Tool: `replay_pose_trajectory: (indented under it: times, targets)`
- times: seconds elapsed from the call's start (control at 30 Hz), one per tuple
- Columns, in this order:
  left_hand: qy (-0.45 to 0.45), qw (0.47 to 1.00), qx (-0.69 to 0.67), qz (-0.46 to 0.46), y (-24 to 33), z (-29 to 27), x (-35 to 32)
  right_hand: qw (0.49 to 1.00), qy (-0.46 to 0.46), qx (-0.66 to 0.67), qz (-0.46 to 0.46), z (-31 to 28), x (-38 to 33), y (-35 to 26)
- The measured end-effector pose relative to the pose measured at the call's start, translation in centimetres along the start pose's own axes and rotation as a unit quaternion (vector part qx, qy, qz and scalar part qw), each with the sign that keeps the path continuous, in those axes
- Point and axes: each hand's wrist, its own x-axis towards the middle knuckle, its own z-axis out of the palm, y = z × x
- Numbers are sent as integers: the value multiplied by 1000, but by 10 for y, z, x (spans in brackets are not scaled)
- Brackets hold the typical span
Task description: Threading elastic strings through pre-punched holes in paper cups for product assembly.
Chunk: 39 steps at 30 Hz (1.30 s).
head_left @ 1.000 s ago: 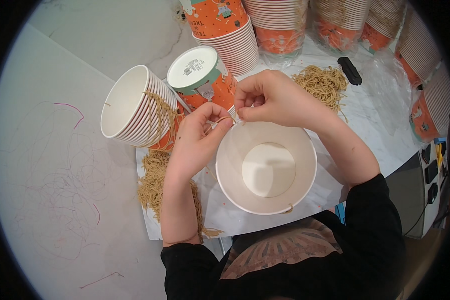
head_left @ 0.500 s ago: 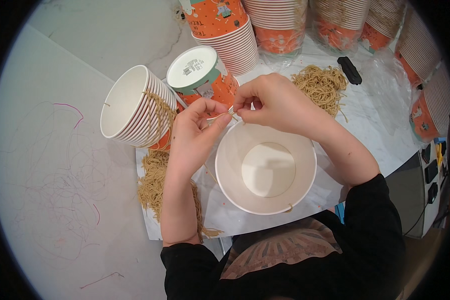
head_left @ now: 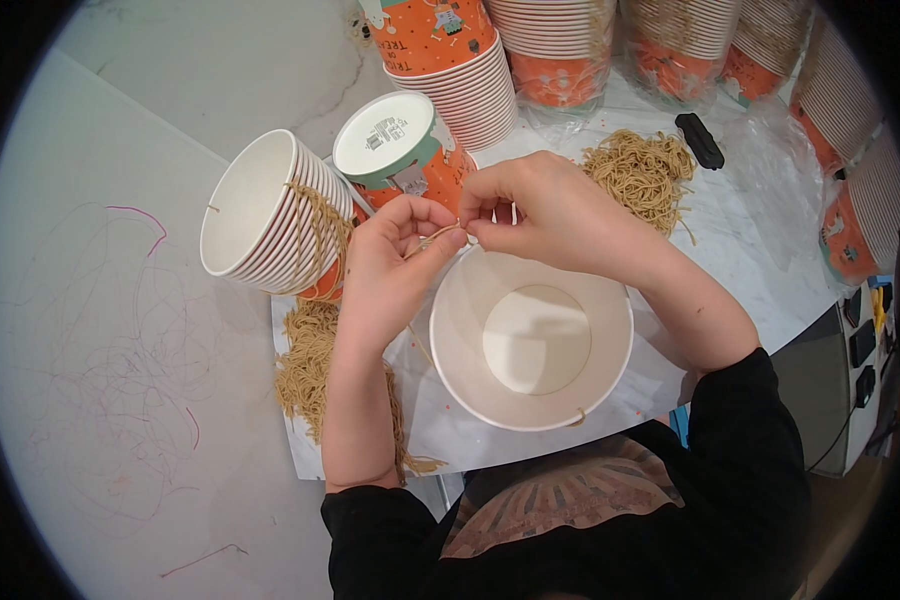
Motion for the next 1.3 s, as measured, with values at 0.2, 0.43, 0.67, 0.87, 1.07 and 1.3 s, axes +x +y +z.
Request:
replay_pose_trajectory:
  times: [0.2,0.43,0.67,0.87,1.07,1.3]
  targets:
    - [-28,999,0,-35,5,-1,-1,998,40,44,-39,4,0,2]
    - [-47,997,23,-61,9,-5,-6,998,23,32,-47,7,-1,4]
    - [-48,995,62,-57,1,-14,-3,997,-5,56,-44,7,-1,-1]
    - [-49,995,12,-87,13,-8,2,999,-19,35,-34,3,-3,0]
    - [-53,988,-7,-146,13,-12,4,998,-14,47,-43,5,-1,2]
    - [-56,987,30,-145,10,-17,4,998,5,41,-37,5,-1,1]
